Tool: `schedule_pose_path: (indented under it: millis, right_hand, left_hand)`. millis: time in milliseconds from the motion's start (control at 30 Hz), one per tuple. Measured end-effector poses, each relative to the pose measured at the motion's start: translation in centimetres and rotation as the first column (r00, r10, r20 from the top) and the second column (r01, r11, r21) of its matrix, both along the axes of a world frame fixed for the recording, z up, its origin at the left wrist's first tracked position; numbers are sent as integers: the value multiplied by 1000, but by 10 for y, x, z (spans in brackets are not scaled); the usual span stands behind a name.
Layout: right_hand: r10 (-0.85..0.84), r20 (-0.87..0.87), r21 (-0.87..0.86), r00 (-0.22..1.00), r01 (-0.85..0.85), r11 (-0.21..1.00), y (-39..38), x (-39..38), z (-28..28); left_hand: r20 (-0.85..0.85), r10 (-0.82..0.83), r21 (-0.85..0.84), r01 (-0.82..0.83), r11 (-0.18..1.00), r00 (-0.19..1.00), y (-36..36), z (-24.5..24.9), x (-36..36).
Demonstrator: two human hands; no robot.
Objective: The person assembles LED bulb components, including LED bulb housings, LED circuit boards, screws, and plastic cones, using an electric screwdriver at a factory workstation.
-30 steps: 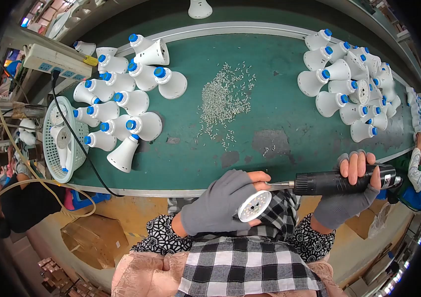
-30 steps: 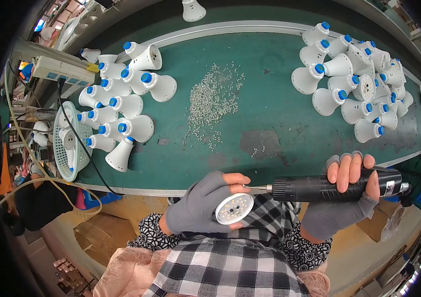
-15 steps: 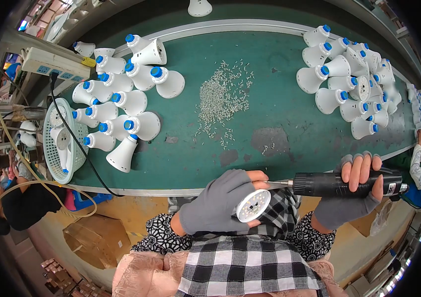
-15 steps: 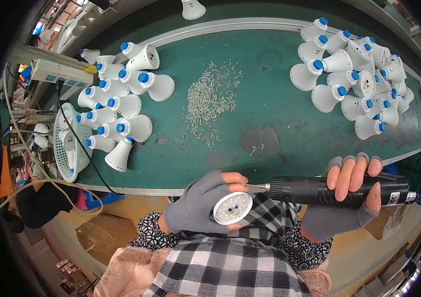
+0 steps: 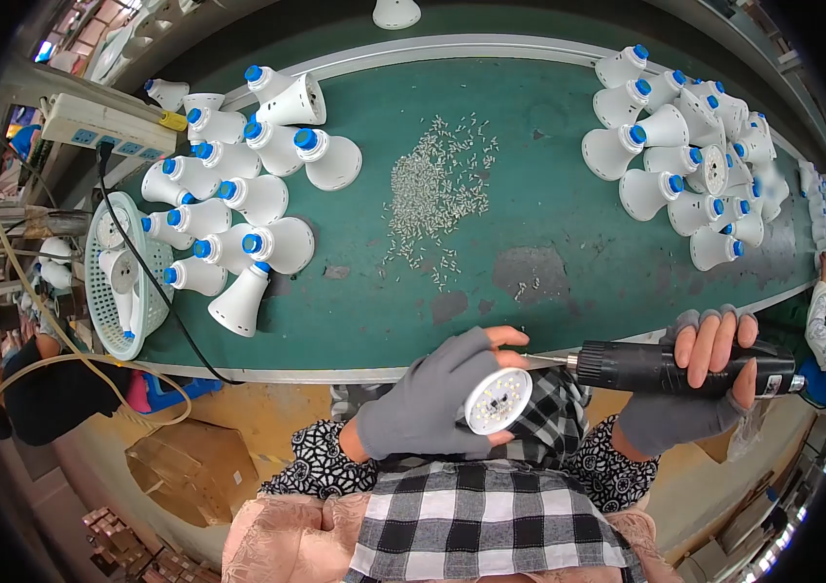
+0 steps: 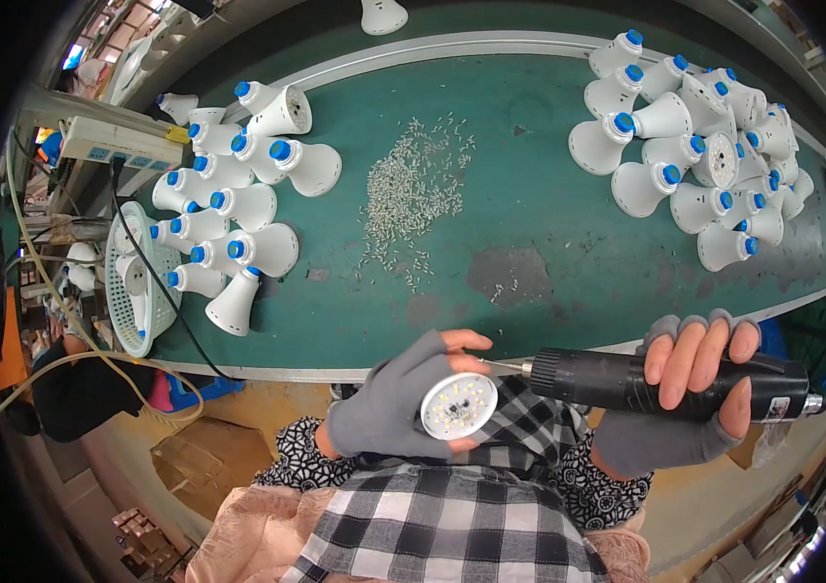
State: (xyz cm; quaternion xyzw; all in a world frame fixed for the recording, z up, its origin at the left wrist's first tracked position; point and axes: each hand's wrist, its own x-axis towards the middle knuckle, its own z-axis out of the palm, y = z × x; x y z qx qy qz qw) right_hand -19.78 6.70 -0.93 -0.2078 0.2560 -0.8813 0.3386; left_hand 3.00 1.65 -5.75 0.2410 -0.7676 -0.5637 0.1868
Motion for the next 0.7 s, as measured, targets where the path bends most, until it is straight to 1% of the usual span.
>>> schedule_pose_path:
  millis: [67, 100, 167, 200, 267, 367, 400, 500, 600, 700]
  right_hand:
    - [-15, 7, -15, 1000, 15, 1000, 3, -2, 1]
    - [-21, 11, -23, 1000, 22, 1000, 5, -3, 1]
    - [-8, -11, -27, 1000, 7, 1000, 7, -2, 1]
    - [-3, -19, -21, 1000, 3, 1000, 7, 1, 0]
    - [27, -23, -26, 999, -27, 999, 8, 6, 0]
    - [12, -27, 0, 1000, -12, 1000, 12, 12, 0]
    - [15, -17, -17, 1000, -16, 1000, 13, 12, 0]
    - [-22, -49, -13, 999, 22, 1000, 12, 17, 2]
    - [-24, -82, -25, 996, 22, 999, 10, 23, 4]
    - [38, -204, 16, 978, -36, 999, 6, 30, 14]
  left_hand:
    - [13, 67, 56, -68, 996, 998, -2, -2, 2]
    - [31, 120, 164, -124, 979, 992, -1, -4, 3]
    - [85, 219, 368, -235, 900, 972, 1, -10, 7]
    - [93, 265, 378, -280, 882, 960, 3, -13, 7]
    - [74, 289, 385, -295, 875, 954, 3, -15, 6]
    - [74, 295, 395, -300, 869, 953, 6, -13, 5]
    - [79, 294, 396, -300, 868, 953, 6, -12, 5]
    - [68, 296, 379, -299, 876, 953, 8, -14, 6]
    - [115, 241, 403, -267, 875, 964, 8, -10, 5]
    - [101, 267, 164, -281, 946, 958, 14, -18, 1]
